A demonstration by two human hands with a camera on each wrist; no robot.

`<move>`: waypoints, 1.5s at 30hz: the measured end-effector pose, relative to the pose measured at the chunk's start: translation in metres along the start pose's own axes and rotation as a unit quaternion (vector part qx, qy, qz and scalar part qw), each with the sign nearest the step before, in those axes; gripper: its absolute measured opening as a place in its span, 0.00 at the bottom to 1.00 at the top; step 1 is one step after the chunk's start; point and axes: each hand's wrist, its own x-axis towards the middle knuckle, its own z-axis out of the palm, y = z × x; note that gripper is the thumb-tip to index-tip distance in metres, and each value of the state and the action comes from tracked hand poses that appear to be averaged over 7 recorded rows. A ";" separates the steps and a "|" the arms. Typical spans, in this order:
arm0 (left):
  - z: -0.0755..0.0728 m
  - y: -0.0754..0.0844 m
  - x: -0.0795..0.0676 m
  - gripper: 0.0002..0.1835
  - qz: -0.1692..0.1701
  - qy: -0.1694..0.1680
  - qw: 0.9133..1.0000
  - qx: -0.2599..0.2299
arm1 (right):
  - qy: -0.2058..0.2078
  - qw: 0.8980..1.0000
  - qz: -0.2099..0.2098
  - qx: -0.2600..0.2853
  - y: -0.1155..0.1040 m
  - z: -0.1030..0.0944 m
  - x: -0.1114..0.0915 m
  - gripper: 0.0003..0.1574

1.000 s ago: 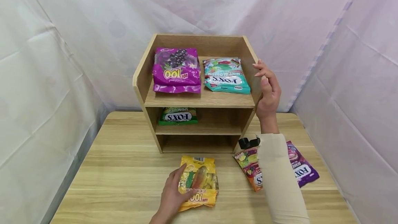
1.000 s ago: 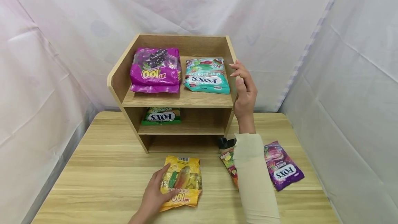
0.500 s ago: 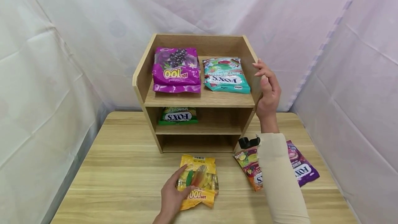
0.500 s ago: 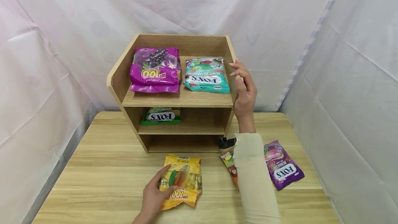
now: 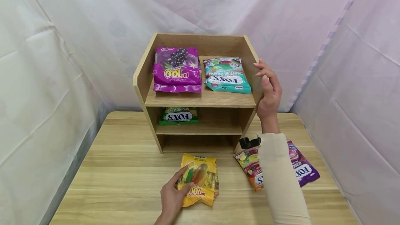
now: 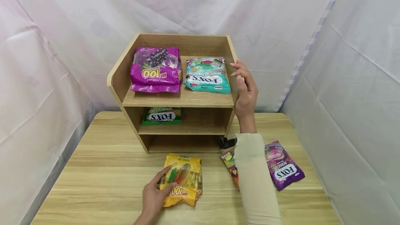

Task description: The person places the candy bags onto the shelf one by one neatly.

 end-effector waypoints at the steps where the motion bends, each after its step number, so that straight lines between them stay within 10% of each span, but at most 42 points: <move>1: 0.000 0.000 0.000 0.30 0.009 0.006 1.000 -0.002 | 0.000 1.000 0.000 0.001 0.000 0.000 0.000 0.17; 20: 0.009 -0.006 -0.001 0.24 0.126 0.073 0.986 -0.076 | -0.002 1.000 0.004 -0.012 -0.003 0.001 0.000 0.17; 45: -0.003 0.035 0.002 0.24 0.246 0.053 0.954 -0.160 | -0.004 1.000 0.003 -0.015 0.000 -0.001 0.000 0.17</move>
